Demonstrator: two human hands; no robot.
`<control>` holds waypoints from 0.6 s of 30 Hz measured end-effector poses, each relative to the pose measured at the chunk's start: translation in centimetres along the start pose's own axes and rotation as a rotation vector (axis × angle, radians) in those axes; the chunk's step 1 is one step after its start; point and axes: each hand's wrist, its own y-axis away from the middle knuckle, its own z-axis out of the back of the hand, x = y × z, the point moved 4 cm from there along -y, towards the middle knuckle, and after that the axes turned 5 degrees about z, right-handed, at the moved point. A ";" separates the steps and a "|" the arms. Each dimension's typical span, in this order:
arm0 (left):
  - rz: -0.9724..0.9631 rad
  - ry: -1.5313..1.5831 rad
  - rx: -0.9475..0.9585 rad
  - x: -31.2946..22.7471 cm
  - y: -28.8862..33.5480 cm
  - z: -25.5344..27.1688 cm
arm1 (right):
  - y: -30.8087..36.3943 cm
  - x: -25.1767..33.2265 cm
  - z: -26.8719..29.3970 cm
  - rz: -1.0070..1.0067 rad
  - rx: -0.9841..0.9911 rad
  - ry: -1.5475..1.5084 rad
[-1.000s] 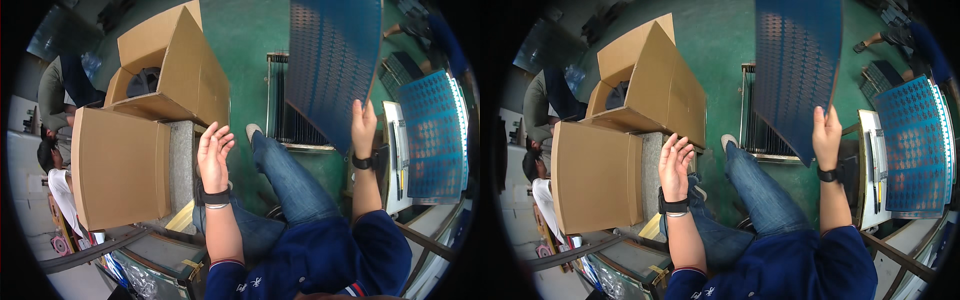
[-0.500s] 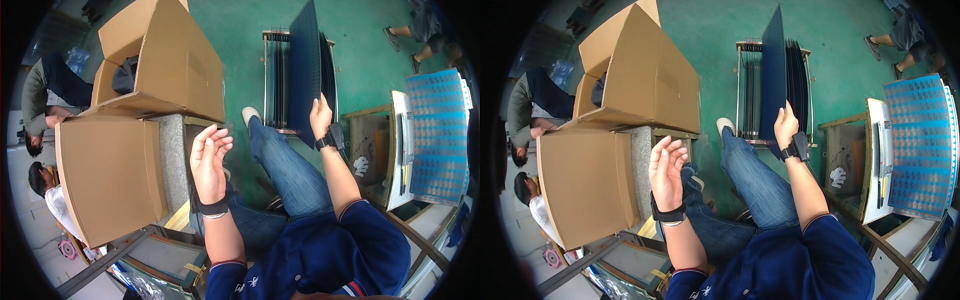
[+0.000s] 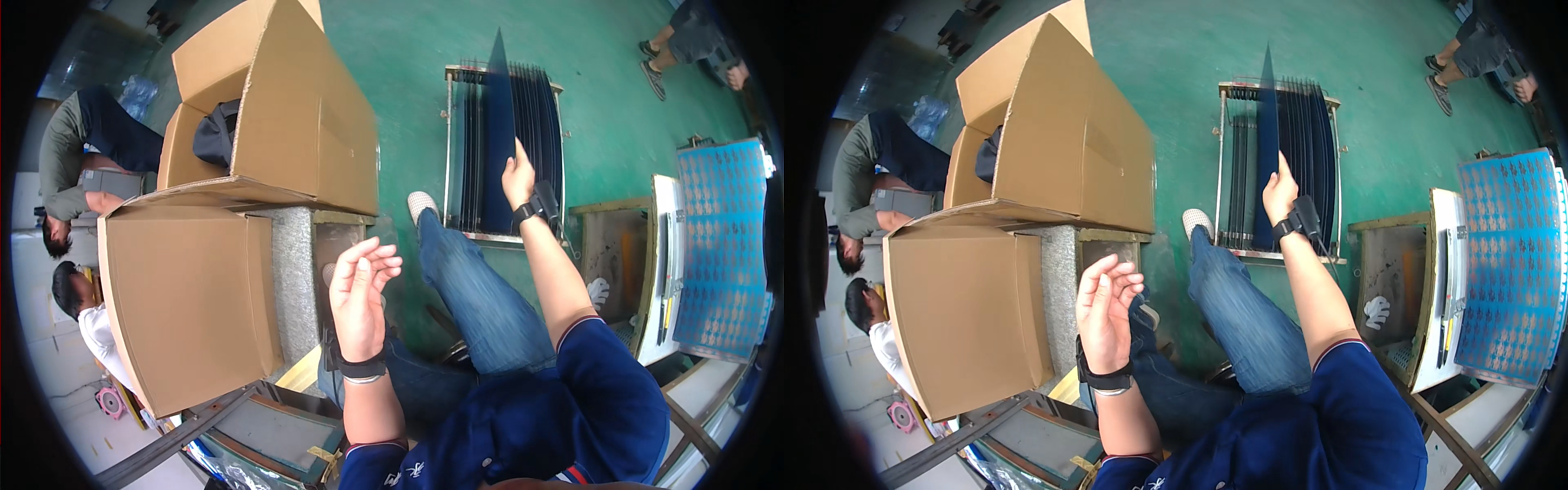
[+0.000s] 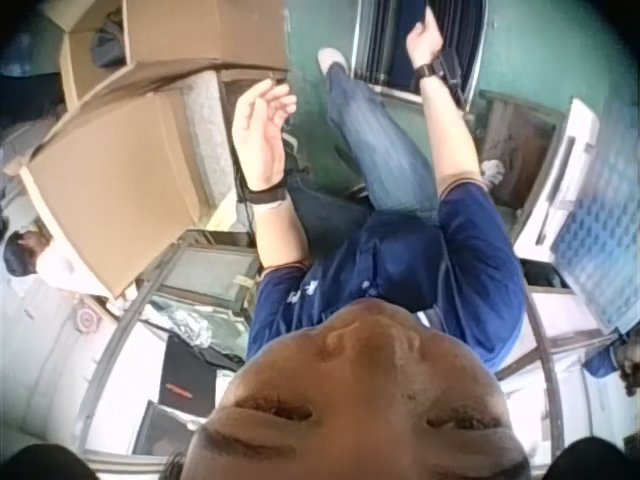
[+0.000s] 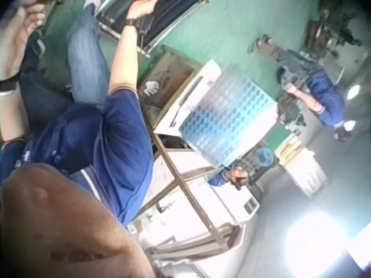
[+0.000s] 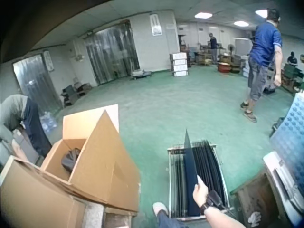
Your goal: Inspecting large blue patterned metal sheets by lifting them and checking for defects.
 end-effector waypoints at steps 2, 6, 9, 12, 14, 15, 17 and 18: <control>0.005 0.013 0.010 0.2 -0.2 -0.2 | 0.9 -0.6 -1.9 -0.016 0.021 0.096; 0.030 -0.001 -0.014 0.0 -0.3 -0.1 | 3.6 -3.4 -5.8 0.113 0.045 0.108; 0.038 -0.006 0.004 -0.3 -0.1 0.2 | 5.9 -2.3 -8.2 0.176 0.118 -0.007; 0.037 -0.003 0.066 0.0 -0.4 -0.6 | 7.4 -7.9 -10.4 -0.035 0.146 -0.038; 0.041 0.034 0.113 0.1 -0.5 -1.0 | 7.6 -11.7 -10.3 -0.116 0.224 0.161; 0.046 0.030 0.118 0.2 -0.5 -0.5 | 8.7 -11.7 -10.7 -0.119 0.208 0.095; 0.038 0.058 0.149 0.3 -0.5 -0.5 | 8.5 -13.9 -10.2 -0.054 0.180 0.013; 0.029 0.052 0.148 0.0 -0.3 -0.2 | 8.8 -14.0 -10.6 -0.047 0.216 -0.029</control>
